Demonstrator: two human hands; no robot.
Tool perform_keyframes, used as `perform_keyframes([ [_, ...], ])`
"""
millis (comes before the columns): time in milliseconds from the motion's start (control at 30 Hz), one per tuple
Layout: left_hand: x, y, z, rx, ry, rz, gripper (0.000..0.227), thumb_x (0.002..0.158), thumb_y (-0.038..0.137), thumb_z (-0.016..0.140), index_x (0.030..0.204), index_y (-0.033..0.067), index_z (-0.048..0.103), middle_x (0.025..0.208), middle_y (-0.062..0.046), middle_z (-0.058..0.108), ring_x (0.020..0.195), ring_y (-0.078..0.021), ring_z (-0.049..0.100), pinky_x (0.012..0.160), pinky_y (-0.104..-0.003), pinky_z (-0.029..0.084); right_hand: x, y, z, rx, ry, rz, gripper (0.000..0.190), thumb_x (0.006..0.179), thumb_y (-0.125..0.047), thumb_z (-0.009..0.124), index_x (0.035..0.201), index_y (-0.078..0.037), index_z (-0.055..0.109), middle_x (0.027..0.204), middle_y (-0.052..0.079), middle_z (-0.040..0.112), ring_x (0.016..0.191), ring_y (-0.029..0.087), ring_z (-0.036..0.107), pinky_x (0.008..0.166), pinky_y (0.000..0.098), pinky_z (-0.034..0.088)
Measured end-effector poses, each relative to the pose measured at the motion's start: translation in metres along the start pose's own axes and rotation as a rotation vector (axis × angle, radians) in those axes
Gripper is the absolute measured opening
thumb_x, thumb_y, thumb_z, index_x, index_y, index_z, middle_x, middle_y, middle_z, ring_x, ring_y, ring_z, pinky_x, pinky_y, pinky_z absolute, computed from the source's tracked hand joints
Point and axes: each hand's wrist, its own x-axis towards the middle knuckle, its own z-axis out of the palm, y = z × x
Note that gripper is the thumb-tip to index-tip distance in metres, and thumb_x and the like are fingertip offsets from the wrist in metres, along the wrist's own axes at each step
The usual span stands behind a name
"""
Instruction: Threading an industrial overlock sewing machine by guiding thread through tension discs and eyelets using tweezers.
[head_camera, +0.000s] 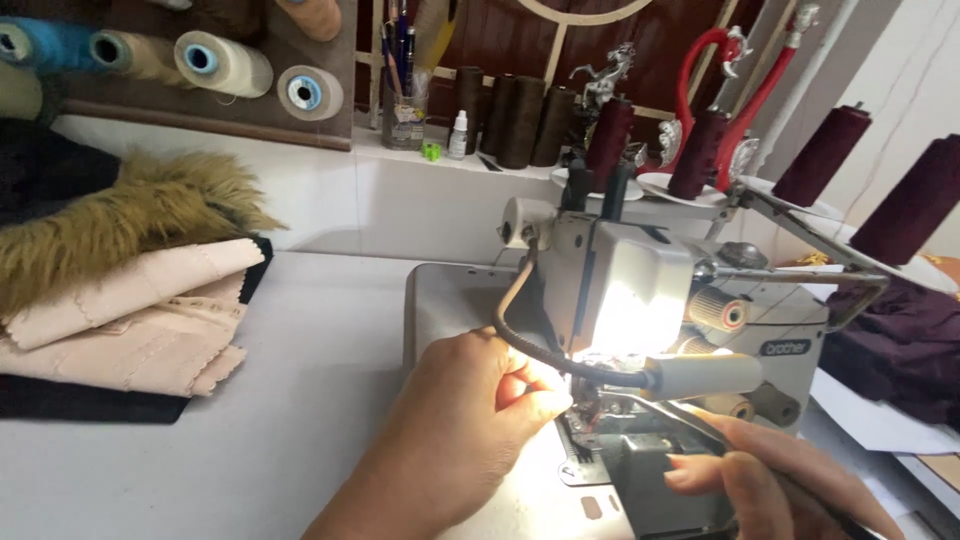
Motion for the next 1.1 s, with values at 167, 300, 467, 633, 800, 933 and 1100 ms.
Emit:
perform_keyframes([
  [167,0.001,0.003,0.001,0.078,-0.010,-0.107,0.039,0.076,0.021,0.069,0.050,0.0130,0.041,0.050,0.003,0.023,0.059,-0.0117,0.028,0.056,-0.025,0.036,0.001,0.010,-0.008,0.039,0.086,0.209,0.022,0.094,-0.013,0.057,0.108,0.001,0.067,0.071,0.018,0.075,0.058,0.021,0.070,0.047,0.0255,0.040],
  [300,-0.017,0.031,-0.013,0.173,-0.143,-0.179,0.014,0.074,0.030,0.069,0.074,0.0239,0.081,0.056,0.009,0.053,0.060,-0.0028,0.056,0.060,-0.021,0.042,0.004,0.015,-0.017,0.059,0.067,0.183,0.025,0.093,-0.015,0.056,0.108,0.000,0.069,0.070,0.018,0.076,0.055,0.021,0.071,0.046,0.0247,0.042],
  [467,-0.035,0.031,-0.012,0.278,-0.199,-0.294,0.008,0.073,0.044,0.078,0.076,0.0369,0.080,0.060,0.014,0.055,0.058,-0.0011,0.050,0.060,-0.016,0.041,0.017,-0.032,-0.017,0.012,0.076,0.505,0.020,0.090,-0.022,0.064,0.101,-0.010,0.076,0.071,0.012,0.078,0.029,0.021,0.034,0.033,0.0286,0.026],
  [633,-0.040,0.042,-0.013,0.272,-0.182,-0.307,0.008,0.077,0.040,0.072,0.077,0.0351,0.079,0.067,0.015,0.060,0.064,-0.0015,0.053,0.064,-0.018,0.041,0.016,-0.021,0.008,0.311,0.182,0.347,0.016,0.085,-0.012,0.068,0.091,0.003,0.071,0.064,0.018,0.070,0.058,0.018,0.065,0.070,0.0205,0.046],
  [800,-0.044,0.042,-0.007,0.255,-0.130,-0.313,0.009,0.075,0.039,0.073,0.073,0.0329,0.079,0.060,0.013,0.052,0.061,-0.0030,0.052,0.062,-0.020,0.040,0.009,-0.003,0.012,0.528,0.128,0.208,0.019,0.081,-0.009,0.067,0.095,0.004,0.069,0.055,0.021,0.066,0.055,0.020,0.065,0.075,0.0258,0.053],
  [933,-0.049,0.042,0.007,0.324,-0.131,-0.232,0.011,0.072,0.045,0.074,0.079,0.0398,0.080,0.057,0.010,0.060,0.060,-0.0043,0.057,0.061,-0.021,0.044,0.005,-0.012,0.003,0.492,0.027,0.123,0.015,0.079,-0.005,0.068,0.091,0.003,0.073,0.054,0.019,0.070,0.053,0.019,0.067,0.076,0.0241,0.051],
  [1100,-0.053,0.020,0.038,0.268,-0.092,-0.030,0.007,0.070,0.041,0.075,0.074,0.0368,0.079,0.061,0.011,0.063,0.063,-0.0103,0.062,0.084,-0.022,0.044,0.000,-0.018,-0.008,0.388,0.067,0.046,0.013,0.085,-0.006,0.064,0.090,0.004,0.071,0.057,0.017,0.069,0.051,0.018,0.066,0.062,0.0219,0.050],
])
